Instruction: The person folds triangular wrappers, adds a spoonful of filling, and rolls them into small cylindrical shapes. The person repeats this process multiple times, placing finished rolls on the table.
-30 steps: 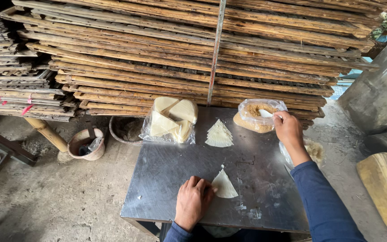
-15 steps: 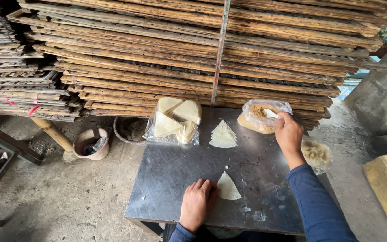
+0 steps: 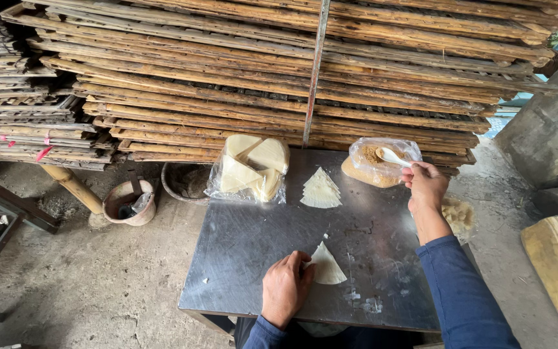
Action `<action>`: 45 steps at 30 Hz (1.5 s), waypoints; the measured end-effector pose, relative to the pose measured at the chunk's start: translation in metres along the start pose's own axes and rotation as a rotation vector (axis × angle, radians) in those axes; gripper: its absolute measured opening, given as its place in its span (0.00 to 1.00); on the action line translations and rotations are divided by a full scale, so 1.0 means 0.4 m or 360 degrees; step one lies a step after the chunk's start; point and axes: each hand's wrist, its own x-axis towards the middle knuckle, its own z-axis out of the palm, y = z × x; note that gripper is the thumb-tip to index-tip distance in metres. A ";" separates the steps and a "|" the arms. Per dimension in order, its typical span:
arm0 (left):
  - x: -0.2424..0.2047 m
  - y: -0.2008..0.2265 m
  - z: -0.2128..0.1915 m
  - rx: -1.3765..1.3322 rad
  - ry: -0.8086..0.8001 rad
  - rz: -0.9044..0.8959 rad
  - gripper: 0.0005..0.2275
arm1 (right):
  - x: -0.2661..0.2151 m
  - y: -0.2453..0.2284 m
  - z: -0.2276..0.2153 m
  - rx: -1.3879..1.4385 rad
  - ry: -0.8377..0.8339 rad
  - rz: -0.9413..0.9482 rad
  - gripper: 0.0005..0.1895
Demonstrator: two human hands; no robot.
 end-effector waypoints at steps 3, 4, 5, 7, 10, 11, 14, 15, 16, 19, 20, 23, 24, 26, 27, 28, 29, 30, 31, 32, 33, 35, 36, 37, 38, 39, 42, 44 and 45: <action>-0.008 -0.001 0.001 -0.0020 0.0069 0.0041 0.06 | -0.029 -0.032 -0.001 0.0133 0.0016 0.0080 0.03; -0.009 -0.002 0.001 -0.0025 0.0089 0.0052 0.06 | -0.043 -0.046 -0.002 0.0172 0.0004 0.0075 0.03; -0.010 -0.003 0.000 -0.0031 0.0107 0.0059 0.06 | -0.060 -0.061 -0.006 0.0209 -0.0007 0.0072 0.03; -0.012 -0.006 0.002 -0.0030 0.0132 0.0063 0.06 | -0.099 -0.090 -0.018 0.0308 -0.0145 0.0061 0.03; -0.012 -0.010 0.006 -0.0013 0.0140 0.0052 0.05 | -0.176 -0.121 -0.046 0.0366 -0.0325 0.0105 0.04; -0.011 -0.013 0.005 -0.0009 0.0139 0.0054 0.05 | -0.206 -0.124 -0.053 0.0373 -0.0382 0.0128 0.04; -0.013 -0.012 0.007 0.0004 0.0161 0.0058 0.05 | -0.312 -0.108 -0.077 0.0227 -0.0452 0.0275 0.06; -0.014 -0.012 0.006 0.0009 0.0173 0.0059 0.05 | -0.346 -0.097 -0.087 0.0215 -0.0535 0.0289 0.06; -0.015 -0.012 0.006 0.0003 0.0177 0.0067 0.05 | -0.382 -0.082 -0.097 0.0202 -0.0618 0.0303 0.07; -0.019 -0.011 0.004 0.0000 0.0187 0.0092 0.05 | -0.475 -0.038 -0.128 0.0093 -0.0803 0.0316 0.08; -0.021 -0.011 0.005 0.0010 0.0190 0.0094 0.04 | -0.503 -0.024 -0.133 0.0045 -0.0853 0.0317 0.08; -0.025 -0.011 0.008 0.0035 0.0173 0.0107 0.04 | -0.568 -0.003 -0.141 -0.0199 -0.0927 0.0232 0.09; -0.026 -0.011 0.010 0.0042 0.0163 0.0111 0.04 | -0.584 -0.005 -0.142 -0.0315 -0.0928 0.0148 0.09; -0.028 -0.010 0.013 0.0067 0.0171 0.0119 0.03 | -0.609 -0.019 -0.137 -0.0546 -0.0928 -0.0023 0.09; -0.030 -0.010 0.014 0.0080 0.0174 0.0121 0.03 | -0.619 -0.030 -0.134 -0.0632 -0.0928 -0.0111 0.09; -0.031 -0.011 0.015 0.0081 0.0169 0.0112 0.03 | -0.627 -0.044 -0.132 -0.0717 -0.0927 -0.0199 0.09; -0.030 -0.012 0.016 0.0081 0.0163 0.0105 0.03 | -0.636 -0.059 -0.129 -0.0802 -0.0924 -0.0289 0.09; -0.029 -0.012 0.016 0.0081 0.0157 0.0097 0.03 | -0.647 -0.073 -0.125 -0.0802 -0.0926 -0.0491 0.09; -0.028 -0.012 0.016 0.0089 0.0160 0.0099 0.03 | -0.656 -0.088 -0.120 -0.0799 -0.0928 -0.0695 0.09; -0.028 -0.011 0.016 0.0097 0.0162 0.0100 0.03 | -0.662 -0.103 -0.117 -0.0795 -0.0928 -0.0900 0.08; -0.028 -0.011 0.015 0.0106 0.0166 0.0098 0.03 | -0.667 -0.117 -0.113 -0.0855 -0.0929 -0.1059 0.09; -0.029 -0.010 0.014 0.0098 0.0160 0.0087 0.03 | -0.675 -0.139 -0.106 -0.0973 -0.0926 -0.1375 0.10; -0.030 -0.010 0.013 0.0094 0.0156 0.0081 0.02 | -0.676 -0.148 -0.102 -0.1008 -0.0942 -0.1475 0.10; -0.030 -0.009 0.013 0.0089 0.0169 0.0094 0.02 | -0.675 -0.155 -0.099 -0.1043 -0.0955 -0.1576 0.11; -0.030 -0.007 0.013 0.0084 0.0182 0.0107 0.03 | -0.675 -0.161 -0.097 -0.1078 -0.0967 -0.1677 0.11; -0.031 -0.006 0.012 0.0080 0.0195 0.0118 0.03 | -0.677 -0.167 -0.098 -0.1093 -0.0983 -0.1699 0.12; -0.033 -0.004 0.010 0.0088 0.0185 0.0107 0.02 | -0.681 -0.179 -0.101 -0.1133 -0.1013 -0.1786 0.14; -0.031 -0.002 0.008 0.0088 0.0188 0.0106 0.03 | -0.683 -0.186 -0.103 -0.1159 -0.1009 -0.1864 0.15; -0.030 -0.002 0.008 0.0086 0.0189 0.0106 0.03 | -0.683 -0.190 -0.104 -0.1159 -0.1003 -0.1870 0.15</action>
